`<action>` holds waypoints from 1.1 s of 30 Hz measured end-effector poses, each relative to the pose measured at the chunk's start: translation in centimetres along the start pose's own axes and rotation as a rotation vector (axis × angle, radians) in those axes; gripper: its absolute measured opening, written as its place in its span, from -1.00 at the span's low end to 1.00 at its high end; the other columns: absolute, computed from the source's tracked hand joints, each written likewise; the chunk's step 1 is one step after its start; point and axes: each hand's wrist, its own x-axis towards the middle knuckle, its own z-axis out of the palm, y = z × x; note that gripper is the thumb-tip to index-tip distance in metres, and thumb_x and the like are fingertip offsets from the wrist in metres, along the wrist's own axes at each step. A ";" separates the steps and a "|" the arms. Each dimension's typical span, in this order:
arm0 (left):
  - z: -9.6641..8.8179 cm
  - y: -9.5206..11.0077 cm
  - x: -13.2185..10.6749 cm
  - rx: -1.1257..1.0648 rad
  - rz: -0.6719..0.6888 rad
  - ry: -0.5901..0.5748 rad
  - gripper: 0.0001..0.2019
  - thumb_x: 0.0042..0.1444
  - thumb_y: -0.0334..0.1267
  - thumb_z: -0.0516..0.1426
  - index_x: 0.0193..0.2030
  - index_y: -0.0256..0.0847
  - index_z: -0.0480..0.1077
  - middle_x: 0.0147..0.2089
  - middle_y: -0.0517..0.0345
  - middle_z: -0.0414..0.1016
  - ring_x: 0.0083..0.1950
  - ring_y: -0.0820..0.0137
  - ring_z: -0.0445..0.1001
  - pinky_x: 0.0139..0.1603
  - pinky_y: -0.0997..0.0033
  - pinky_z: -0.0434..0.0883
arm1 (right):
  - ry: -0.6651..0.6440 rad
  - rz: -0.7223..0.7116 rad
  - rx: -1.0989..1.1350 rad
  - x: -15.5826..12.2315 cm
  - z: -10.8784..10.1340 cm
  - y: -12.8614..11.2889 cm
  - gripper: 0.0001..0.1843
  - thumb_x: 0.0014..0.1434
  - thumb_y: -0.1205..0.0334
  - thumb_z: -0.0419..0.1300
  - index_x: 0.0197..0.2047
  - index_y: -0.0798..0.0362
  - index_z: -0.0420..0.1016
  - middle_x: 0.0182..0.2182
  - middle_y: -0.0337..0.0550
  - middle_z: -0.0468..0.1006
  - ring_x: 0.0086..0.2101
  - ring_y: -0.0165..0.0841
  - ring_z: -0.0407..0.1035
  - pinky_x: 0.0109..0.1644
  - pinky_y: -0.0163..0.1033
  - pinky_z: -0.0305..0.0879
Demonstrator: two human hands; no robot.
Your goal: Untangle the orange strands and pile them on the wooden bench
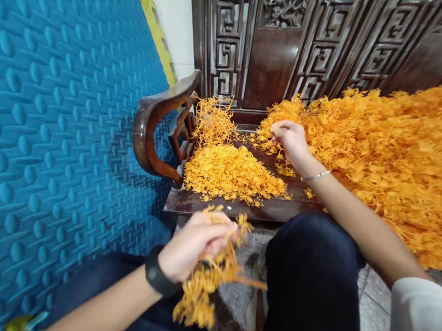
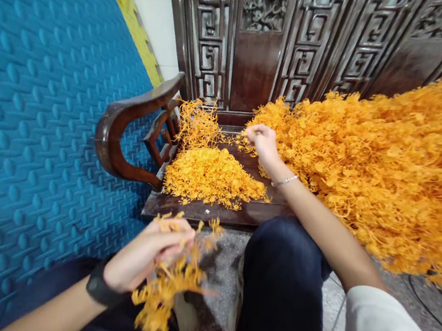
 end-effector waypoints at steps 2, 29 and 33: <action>0.8 -0.8 -0.8 0.027 -0.054 -0.109 -0.78 0.02 -0.19 0.17 -0.51 -0.30 0.35 -0.71 0.30 0.19 -0.72 0.66 0.03 -0.70 0.61 -0.08 | -0.082 -0.016 -0.065 0.7 -1.2 1.3 -0.96 -0.10 0.32 0.19 -0.49 0.10 0.40 -0.53 -0.24 0.39 -0.51 -0.46 0.20 -0.39 -0.29 0.14; -2.6 -0.7 1.6 -0.166 0.220 0.071 -0.81 -0.07 -0.25 0.25 -0.39 -0.30 0.36 -0.44 0.18 0.48 -0.42 0.44 0.50 -0.25 0.42 0.41 | -0.244 -0.051 -0.484 1.2 -0.4 6.4 -0.84 -0.25 0.29 0.30 -0.51 0.14 0.46 -0.59 -0.23 0.43 -0.52 -0.42 0.27 -0.36 -0.25 0.21; -2.6 -0.4 1.6 -0.156 0.238 0.108 -0.79 -0.09 -0.26 0.25 -0.36 -0.28 0.32 -0.43 0.18 0.49 -0.43 0.46 0.50 -0.26 0.43 0.41 | -0.262 0.002 -0.425 1.0 -0.3 6.3 -0.86 -0.25 0.32 0.29 -0.51 0.15 0.48 -0.57 -0.18 0.48 -0.47 -0.37 0.35 -0.30 -0.23 0.28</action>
